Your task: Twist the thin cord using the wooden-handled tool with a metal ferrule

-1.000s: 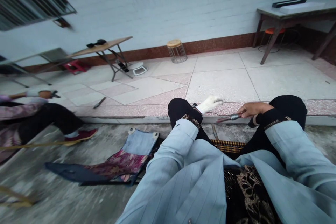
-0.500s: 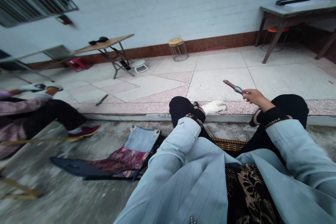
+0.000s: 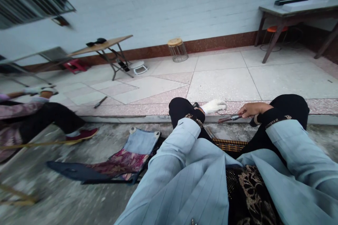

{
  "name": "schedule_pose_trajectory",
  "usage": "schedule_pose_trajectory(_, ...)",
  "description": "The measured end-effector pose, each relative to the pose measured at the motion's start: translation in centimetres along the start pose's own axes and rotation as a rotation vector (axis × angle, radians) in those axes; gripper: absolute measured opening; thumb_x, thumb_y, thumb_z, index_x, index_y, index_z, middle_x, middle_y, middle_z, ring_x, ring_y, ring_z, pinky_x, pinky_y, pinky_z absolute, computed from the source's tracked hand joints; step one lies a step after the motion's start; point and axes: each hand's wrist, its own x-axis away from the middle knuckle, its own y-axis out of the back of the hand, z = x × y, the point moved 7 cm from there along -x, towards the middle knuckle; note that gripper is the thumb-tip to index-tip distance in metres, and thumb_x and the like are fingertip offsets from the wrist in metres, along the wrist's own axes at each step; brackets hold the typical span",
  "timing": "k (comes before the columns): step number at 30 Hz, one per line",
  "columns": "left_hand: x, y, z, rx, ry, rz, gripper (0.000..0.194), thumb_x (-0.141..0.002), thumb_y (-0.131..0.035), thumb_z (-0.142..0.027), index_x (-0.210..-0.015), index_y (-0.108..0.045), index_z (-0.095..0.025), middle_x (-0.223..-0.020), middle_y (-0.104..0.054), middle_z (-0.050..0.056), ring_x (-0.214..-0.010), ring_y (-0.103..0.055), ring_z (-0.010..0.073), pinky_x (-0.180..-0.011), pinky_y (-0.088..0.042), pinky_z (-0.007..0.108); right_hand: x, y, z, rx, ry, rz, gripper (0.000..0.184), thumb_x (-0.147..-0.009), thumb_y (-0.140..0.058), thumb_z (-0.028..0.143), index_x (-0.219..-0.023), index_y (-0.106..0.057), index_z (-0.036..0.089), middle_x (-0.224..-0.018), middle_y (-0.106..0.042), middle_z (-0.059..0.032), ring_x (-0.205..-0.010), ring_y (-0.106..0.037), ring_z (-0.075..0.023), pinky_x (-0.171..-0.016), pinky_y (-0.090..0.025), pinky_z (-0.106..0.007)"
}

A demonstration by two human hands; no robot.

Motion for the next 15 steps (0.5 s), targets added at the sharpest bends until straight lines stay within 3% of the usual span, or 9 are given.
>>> schedule_pose_trajectory(2,0.0,0.0,0.3,0.079,0.016,-0.007,0.029,-0.087,-0.051,-0.035,-0.094,-0.069,-0.014,-0.079,-0.062,0.000,-0.064,-0.048,0.0108,-0.062,-0.038,0.023,0.8,-0.8,1.5,-0.177,0.044,0.170,0.044,-0.071,-0.074,0.036,-0.111,-0.074,0.019,-0.070,-0.067,0.0008,-0.056,-0.053,-0.0104,-0.053,-0.042,-0.022)
schedule_pose_trajectory(3,0.0,-0.1,0.3,0.128,0.023,-0.008,0.030,-0.088,-0.050,-0.037,-0.095,-0.068,-0.014,-0.078,-0.061,0.001,-0.063,-0.047,0.0106,-0.062,-0.039,0.023,1.1,-0.4,2.3,-0.264,0.082,0.159,0.048,-0.073,-0.073,0.038,-0.116,-0.071,0.018,-0.074,-0.068,-0.0001,-0.058,-0.053,-0.0103,-0.055,-0.043,-0.023)
schedule_pose_trajectory(6,0.1,-0.3,0.2,0.243,0.027,0.002,0.035,-0.092,-0.046,-0.042,-0.097,-0.066,-0.014,-0.071,-0.053,-0.001,-0.062,-0.046,0.0105,-0.060,-0.041,0.023,1.8,2.7,3.3,-0.524,0.201,-0.155,0.043,-0.078,-0.071,0.039,-0.114,-0.070,0.017,-0.082,-0.068,-0.0024,-0.062,-0.054,-0.0101,-0.057,-0.044,-0.022)
schedule_pose_trajectory(9,0.1,-0.6,0.0,0.262,0.017,0.040,0.037,-0.093,-0.044,-0.045,-0.097,-0.066,-0.015,-0.068,-0.047,-0.002,-0.060,-0.045,0.0096,-0.057,-0.041,0.021,2.1,5.0,2.0,-0.751,0.186,-0.471,0.031,-0.077,-0.072,0.032,-0.104,-0.069,0.016,-0.078,-0.065,-0.0017,-0.058,-0.052,-0.0091,-0.051,-0.043,-0.021)
schedule_pose_trajectory(12,0.3,-0.7,-0.2,0.284,0.014,0.067,0.036,-0.092,-0.045,-0.043,-0.096,-0.065,-0.014,-0.067,-0.045,-0.002,-0.058,-0.043,0.0089,-0.055,-0.040,0.020,1.9,5.5,0.5,-0.829,0.110,-0.610,0.029,-0.076,-0.070,0.025,-0.103,-0.067,0.017,-0.074,-0.064,-0.0010,-0.054,-0.051,-0.0091,-0.048,-0.043,-0.021)
schedule_pose_trajectory(15,0.4,-0.9,-0.5,0.277,-0.010,0.101,0.032,-0.090,-0.046,-0.038,-0.095,-0.065,-0.013,-0.067,-0.046,-0.002,-0.058,-0.043,0.0087,-0.055,-0.039,0.020,1.7,5.9,-0.7,-0.748,0.032,-0.704,0.031,-0.077,-0.065,0.023,-0.108,-0.066,0.016,-0.074,-0.064,-0.0021,-0.052,-0.050,-0.0095,-0.047,-0.042,-0.021)
